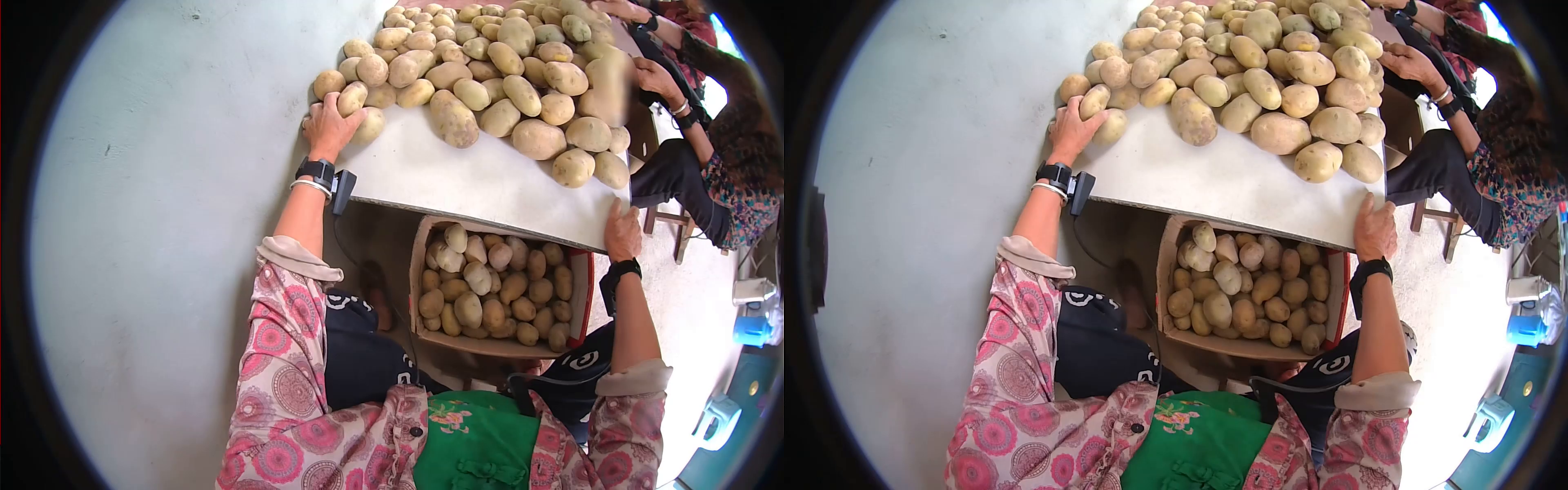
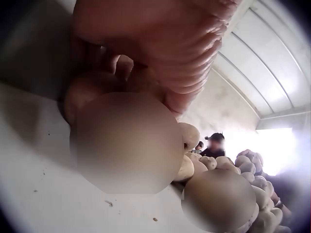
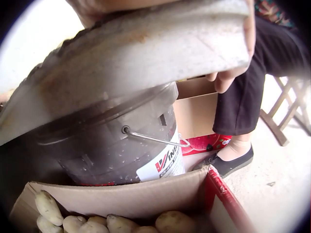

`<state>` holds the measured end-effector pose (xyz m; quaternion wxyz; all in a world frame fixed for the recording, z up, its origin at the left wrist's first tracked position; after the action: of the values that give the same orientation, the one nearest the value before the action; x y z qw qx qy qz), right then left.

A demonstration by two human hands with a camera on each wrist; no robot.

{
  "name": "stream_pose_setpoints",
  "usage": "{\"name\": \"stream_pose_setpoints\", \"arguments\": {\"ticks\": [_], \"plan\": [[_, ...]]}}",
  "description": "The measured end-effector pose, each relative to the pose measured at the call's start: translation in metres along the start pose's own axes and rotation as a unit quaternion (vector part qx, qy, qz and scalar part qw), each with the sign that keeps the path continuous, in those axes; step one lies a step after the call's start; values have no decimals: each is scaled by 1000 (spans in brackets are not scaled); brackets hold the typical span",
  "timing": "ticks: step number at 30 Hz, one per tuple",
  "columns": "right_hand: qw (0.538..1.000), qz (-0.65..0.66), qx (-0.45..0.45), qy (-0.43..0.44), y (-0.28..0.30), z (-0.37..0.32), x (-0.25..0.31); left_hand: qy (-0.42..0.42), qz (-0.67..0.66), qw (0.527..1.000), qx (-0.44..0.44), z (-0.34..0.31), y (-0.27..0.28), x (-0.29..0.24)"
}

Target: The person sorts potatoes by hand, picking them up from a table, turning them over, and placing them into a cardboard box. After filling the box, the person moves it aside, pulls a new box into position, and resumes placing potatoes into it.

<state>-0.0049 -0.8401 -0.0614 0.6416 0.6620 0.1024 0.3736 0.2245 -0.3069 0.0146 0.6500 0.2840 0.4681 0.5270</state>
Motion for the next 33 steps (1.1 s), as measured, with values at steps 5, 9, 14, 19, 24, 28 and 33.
{"name": "stream_pose_setpoints", "arguments": {"ticks": [5,9,14,19,24,28,33], "plan": [[1000,8,6,-3,3,-2,2,-72,-95,993,11,-8,1,-12],[1000,0,19,-10,1,1,3,-92,-136,986,0,-34,13,-19],[999,13,27,-15,2,0,3,-120,-136,981,-63,-72,24,-27],[1000,8,24,-11,-1,2,0,-96,-243,965,-1,-95,6,-29],[1000,10,14,-6,-2,3,-4,-125,-138,981,50,-134,-17,-52],[999,24,25,-14,-5,-1,5,-138,-124,982,44,-130,-4,-54],[1000,-4,15,-19,0,-5,-8,-198,-158,965,72,-152,0,-74]]}}
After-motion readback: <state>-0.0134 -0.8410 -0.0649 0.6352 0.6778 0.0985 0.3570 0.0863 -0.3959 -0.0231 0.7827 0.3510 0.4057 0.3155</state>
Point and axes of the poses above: each hand's wrist, its own z-axis towards the middle knuckle, its own y-axis out of the back of the hand, x = y × z, the point moved 9 cm from there along z, towards the middle knuckle, and after that the axes turned 6 degrees about -x, right-handed, at the moved point
